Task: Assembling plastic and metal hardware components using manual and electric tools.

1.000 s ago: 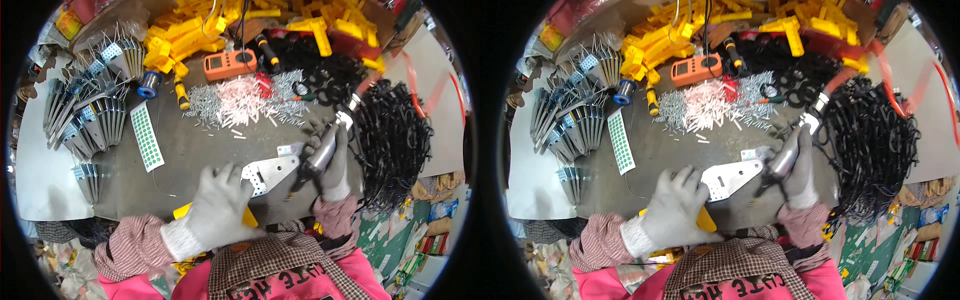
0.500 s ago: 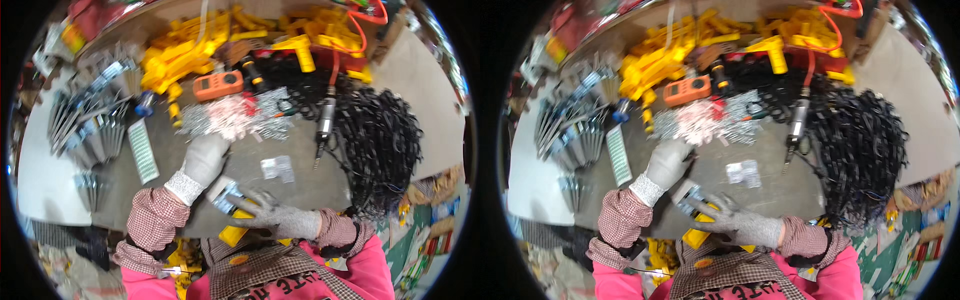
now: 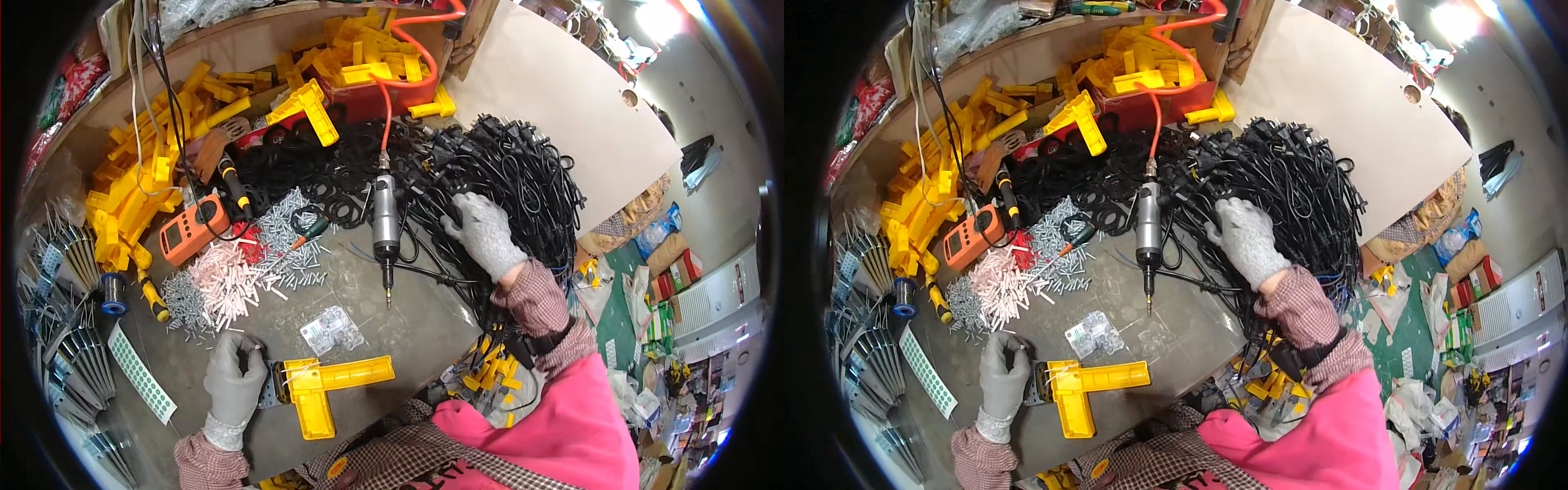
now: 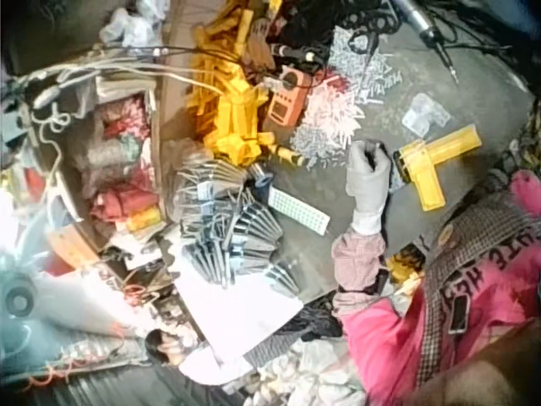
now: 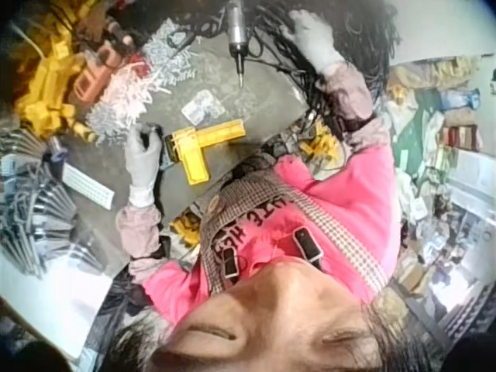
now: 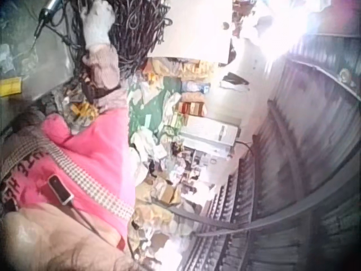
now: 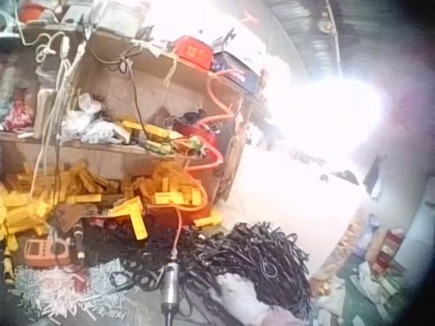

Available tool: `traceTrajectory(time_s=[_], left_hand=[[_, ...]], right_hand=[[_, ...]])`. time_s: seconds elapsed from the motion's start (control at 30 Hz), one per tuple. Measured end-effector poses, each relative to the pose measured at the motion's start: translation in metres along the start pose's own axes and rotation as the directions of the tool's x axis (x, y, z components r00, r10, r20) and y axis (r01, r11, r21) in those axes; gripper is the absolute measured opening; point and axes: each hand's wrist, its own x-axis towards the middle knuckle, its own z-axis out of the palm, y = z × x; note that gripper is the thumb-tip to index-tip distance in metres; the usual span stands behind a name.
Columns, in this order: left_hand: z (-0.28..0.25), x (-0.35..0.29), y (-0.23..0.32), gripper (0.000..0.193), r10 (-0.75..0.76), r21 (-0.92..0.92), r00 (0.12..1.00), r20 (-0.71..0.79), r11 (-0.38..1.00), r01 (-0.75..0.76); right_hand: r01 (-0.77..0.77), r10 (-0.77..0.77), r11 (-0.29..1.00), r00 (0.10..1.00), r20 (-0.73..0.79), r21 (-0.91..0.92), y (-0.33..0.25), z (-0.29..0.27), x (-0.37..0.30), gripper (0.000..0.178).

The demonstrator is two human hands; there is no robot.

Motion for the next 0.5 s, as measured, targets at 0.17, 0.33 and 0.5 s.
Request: traceTrajectory(time_s=[0.17,0.33,0.5], left_hand=[[0.003,-0.015,-0.009,0.015,-0.042,0.169,0.997,-0.062,0.984,0.052],[-0.006,-0.033,-0.011,0.017,-0.064,0.178,0.987,-0.148,0.98,0.09],[-0.011,-0.039,-0.015,0.018,-0.017,0.199,0.982,-0.189,0.978,0.056]], right_hand=[[-0.178,0.184,0.896,0.983,0.026,0.408,0.005,0.001,0.02,0.024],[-0.069,0.217,0.91,0.919,-0.328,0.408,0.013,-0.014,0.026,0.016],[-0.272,0.243,0.848,0.962,0.124,0.454,0.032,-0.032,0.022,0.027]])
